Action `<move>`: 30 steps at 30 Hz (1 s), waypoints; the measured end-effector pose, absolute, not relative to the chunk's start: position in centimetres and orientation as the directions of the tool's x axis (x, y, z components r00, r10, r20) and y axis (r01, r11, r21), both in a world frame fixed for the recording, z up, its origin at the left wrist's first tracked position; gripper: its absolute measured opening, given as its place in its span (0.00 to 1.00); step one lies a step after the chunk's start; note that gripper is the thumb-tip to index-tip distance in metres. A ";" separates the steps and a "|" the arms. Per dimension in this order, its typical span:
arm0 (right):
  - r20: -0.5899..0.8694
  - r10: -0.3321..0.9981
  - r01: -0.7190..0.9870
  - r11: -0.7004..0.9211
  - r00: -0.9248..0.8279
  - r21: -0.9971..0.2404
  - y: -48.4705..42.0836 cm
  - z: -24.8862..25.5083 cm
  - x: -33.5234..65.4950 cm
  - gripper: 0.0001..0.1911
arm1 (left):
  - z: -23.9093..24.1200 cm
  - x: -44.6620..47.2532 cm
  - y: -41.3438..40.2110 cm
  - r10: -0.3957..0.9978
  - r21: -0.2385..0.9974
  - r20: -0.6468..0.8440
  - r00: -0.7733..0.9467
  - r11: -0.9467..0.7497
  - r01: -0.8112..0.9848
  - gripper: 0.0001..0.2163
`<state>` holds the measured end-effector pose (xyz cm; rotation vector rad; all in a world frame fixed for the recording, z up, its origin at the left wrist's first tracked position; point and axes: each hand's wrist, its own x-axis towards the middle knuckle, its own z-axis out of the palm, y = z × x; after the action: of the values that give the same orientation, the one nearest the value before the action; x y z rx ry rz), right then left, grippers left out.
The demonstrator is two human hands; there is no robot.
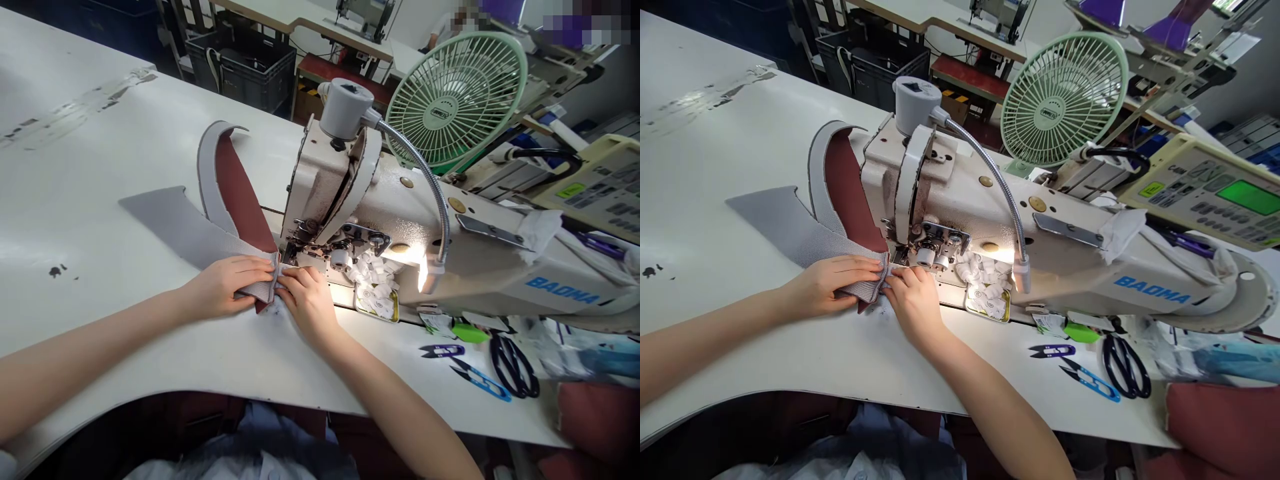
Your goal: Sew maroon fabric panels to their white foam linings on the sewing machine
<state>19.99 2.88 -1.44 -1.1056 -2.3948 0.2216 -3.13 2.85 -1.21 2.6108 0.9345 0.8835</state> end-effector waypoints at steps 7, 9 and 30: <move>0.325 0.763 0.710 0.643 -0.559 -0.286 2.8 -1.5 20.0 0.10 | -1.2 -3.1 2.9 0.623 0.383 0.454 0.638 -0.782 0.491 0.15; 0.316 0.764 0.710 0.642 -0.563 -0.288 2.8 -1.3 20.0 0.10 | -1.1 -3.1 2.9 0.604 0.347 0.433 0.669 -0.797 0.494 0.14; 0.311 0.726 0.540 0.673 -0.613 -0.506 1.9 -1.0 21.3 0.17 | -0.4 -3.6 2.6 0.654 0.379 0.264 0.709 -0.746 0.547 0.24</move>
<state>21.32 1.93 -0.97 -0.9791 -2.3900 0.5016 -3.56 2.57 -0.41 2.6450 0.9503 0.5602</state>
